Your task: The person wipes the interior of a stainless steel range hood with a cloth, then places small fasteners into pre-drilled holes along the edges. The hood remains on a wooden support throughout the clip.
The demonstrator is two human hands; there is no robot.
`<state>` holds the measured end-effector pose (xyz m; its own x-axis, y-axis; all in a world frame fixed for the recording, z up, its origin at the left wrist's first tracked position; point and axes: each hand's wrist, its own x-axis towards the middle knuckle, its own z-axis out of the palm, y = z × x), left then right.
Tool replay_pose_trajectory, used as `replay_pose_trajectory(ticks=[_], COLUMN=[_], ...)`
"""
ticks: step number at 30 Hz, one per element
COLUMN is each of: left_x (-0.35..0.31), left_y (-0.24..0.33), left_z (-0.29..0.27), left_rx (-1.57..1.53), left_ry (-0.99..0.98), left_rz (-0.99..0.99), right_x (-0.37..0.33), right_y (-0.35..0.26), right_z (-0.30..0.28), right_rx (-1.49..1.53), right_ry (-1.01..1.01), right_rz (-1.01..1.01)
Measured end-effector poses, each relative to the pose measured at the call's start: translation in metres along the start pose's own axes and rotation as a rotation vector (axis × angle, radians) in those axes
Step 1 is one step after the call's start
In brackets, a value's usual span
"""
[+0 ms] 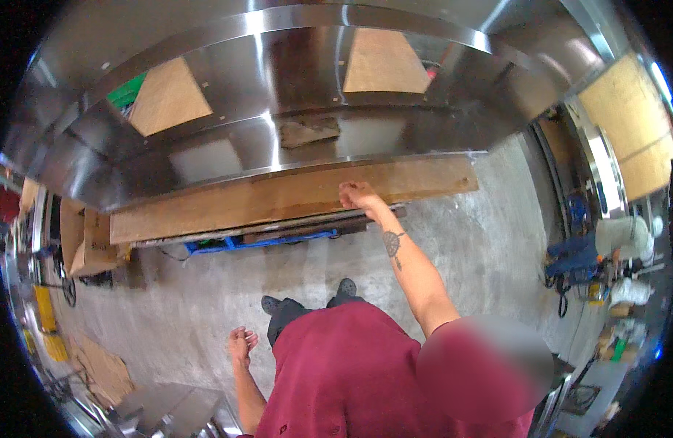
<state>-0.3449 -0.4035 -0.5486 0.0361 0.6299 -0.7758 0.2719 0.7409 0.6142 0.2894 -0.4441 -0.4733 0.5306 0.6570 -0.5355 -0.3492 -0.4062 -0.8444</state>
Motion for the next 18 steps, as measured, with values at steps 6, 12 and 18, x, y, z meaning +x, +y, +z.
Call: replay_pose_trajectory(ticks=[6,12,18], left_x=[0.053,0.14,0.182], left_y=[0.119,0.297,0.406], left_z=[0.118,0.216,0.232], left_rx=[0.426,1.046,1.38], left_ry=[-0.209,0.082,-0.07], left_rz=[0.48,1.319,1.329], right_x=[0.031,0.062,0.09], right_y=[0.051,0.009,-0.001], right_z=[-0.056,-0.03,-0.012], right_rx=[-0.752,-1.053,-1.408], right_ry=[0.355,0.424,0.476], right_rz=[-0.451,-0.426,-0.69])
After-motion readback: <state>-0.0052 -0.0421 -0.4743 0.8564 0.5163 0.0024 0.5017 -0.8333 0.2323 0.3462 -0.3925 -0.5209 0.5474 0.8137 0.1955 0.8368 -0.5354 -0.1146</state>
